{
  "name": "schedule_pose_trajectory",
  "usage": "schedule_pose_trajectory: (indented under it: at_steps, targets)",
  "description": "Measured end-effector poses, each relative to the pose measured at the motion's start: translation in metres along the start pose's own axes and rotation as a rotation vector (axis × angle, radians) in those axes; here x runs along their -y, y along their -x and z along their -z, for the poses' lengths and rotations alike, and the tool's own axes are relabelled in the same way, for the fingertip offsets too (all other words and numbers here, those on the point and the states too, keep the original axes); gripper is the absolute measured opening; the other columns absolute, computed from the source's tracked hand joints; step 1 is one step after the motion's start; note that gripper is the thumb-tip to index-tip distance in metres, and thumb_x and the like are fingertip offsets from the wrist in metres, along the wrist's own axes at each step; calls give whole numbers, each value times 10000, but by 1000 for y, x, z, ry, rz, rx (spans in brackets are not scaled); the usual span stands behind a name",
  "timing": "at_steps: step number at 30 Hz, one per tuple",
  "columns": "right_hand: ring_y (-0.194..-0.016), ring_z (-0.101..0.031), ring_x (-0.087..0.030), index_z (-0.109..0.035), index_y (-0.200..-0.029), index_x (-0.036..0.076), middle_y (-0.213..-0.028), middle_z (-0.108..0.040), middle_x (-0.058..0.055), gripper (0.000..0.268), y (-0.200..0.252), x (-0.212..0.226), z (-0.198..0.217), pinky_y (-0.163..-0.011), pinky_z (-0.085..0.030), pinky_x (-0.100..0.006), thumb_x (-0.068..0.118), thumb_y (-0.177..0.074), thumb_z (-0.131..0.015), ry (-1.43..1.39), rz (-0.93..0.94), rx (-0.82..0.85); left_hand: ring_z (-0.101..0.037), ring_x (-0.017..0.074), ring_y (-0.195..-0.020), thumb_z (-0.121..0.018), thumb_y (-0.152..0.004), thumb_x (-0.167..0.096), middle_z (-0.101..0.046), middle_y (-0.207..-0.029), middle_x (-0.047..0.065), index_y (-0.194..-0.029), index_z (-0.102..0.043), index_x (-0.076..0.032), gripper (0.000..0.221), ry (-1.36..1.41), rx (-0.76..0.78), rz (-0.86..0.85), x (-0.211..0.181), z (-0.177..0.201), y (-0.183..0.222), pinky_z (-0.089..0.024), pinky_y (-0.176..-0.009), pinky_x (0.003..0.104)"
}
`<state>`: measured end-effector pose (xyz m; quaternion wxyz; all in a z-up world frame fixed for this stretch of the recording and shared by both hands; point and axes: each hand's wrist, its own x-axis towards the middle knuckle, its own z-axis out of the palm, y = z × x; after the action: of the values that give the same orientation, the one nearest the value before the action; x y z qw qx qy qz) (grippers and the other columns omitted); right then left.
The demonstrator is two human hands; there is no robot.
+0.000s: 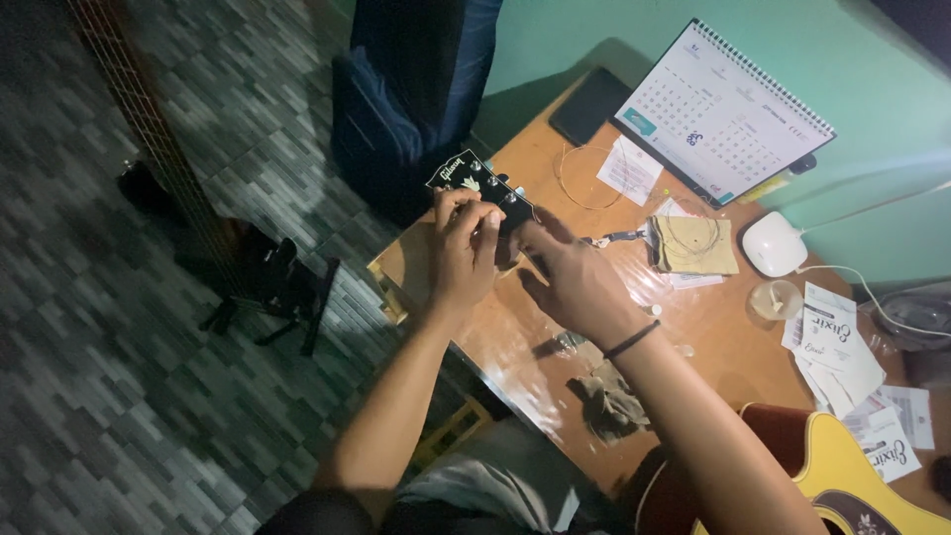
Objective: The person is restringing an acoustic guitar by wiping the bridge area with a cloth, threading a string through the bridge and a tuning peg, and winding the peg by hand.
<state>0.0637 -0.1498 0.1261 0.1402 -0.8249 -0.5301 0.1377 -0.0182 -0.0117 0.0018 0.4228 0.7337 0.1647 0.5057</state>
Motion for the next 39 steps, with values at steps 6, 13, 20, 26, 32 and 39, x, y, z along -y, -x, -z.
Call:
schedule_pose_trajectory:
  at_steps: [6,13,20,26,32,39]
  targets:
    - [-1005,-708,-455,-684,-1210,230,-1566,-351,-334,353,19,21,0,-760,-625,-505,93,-885,-666,308,108,-46,-563,243,-1210,-547,-1077,-302,-518,-988,17,-928,-653,-147,240,18,-24,-13,0,-5,2,-82,-1253,549]
    - [-923,-613,-359,-705,-1216,365,-1501,-429,-200,415,15,28,-10,-717,-448,-418,538,-840,-720,517,34,-165,-598,267,-1197,-560,-1071,-263,-563,-990,43,-930,-681,-145,220,-69,-11,-30,-10,0,1,-141,-1246,574]
    - [-877,-629,-334,-715,-1121,302,-1368,-493,-151,272,12,12,-23,-683,-462,-387,485,-932,-649,547,63,-193,-586,293,-1210,-538,-1075,-253,-555,-986,66,-915,-662,-131,236,-45,-4,-12,-29,5,-7,-105,-1226,650]
    - [-909,-634,-350,-774,-1012,245,-1381,-482,-195,181,14,5,-22,-684,-454,-393,370,-925,-677,497,131,-165,-589,310,-1206,-522,-1081,-278,-558,-972,51,-919,-654,-131,256,-44,14,41,-27,2,-2,-99,-1215,685]
    - [-911,-672,-382,-776,-986,202,-1370,-502,-227,178,17,-6,-23,-666,-495,-411,328,-882,-707,350,206,-192,-603,337,-1194,-537,-1081,-304,-551,-1026,43,-960,-663,-127,248,-62,33,38,-18,-1,1,-188,-1221,651]
    - [-1000,-643,-484,-755,-1056,202,-1419,-444,-204,324,33,4,-4,-669,-562,-506,451,-849,-734,164,135,-103,-625,327,-1194,-536,-1077,-310,-560,-1047,49,-938,-647,-147,241,-43,32,93,-19,-4,11,-232,-1218,627]
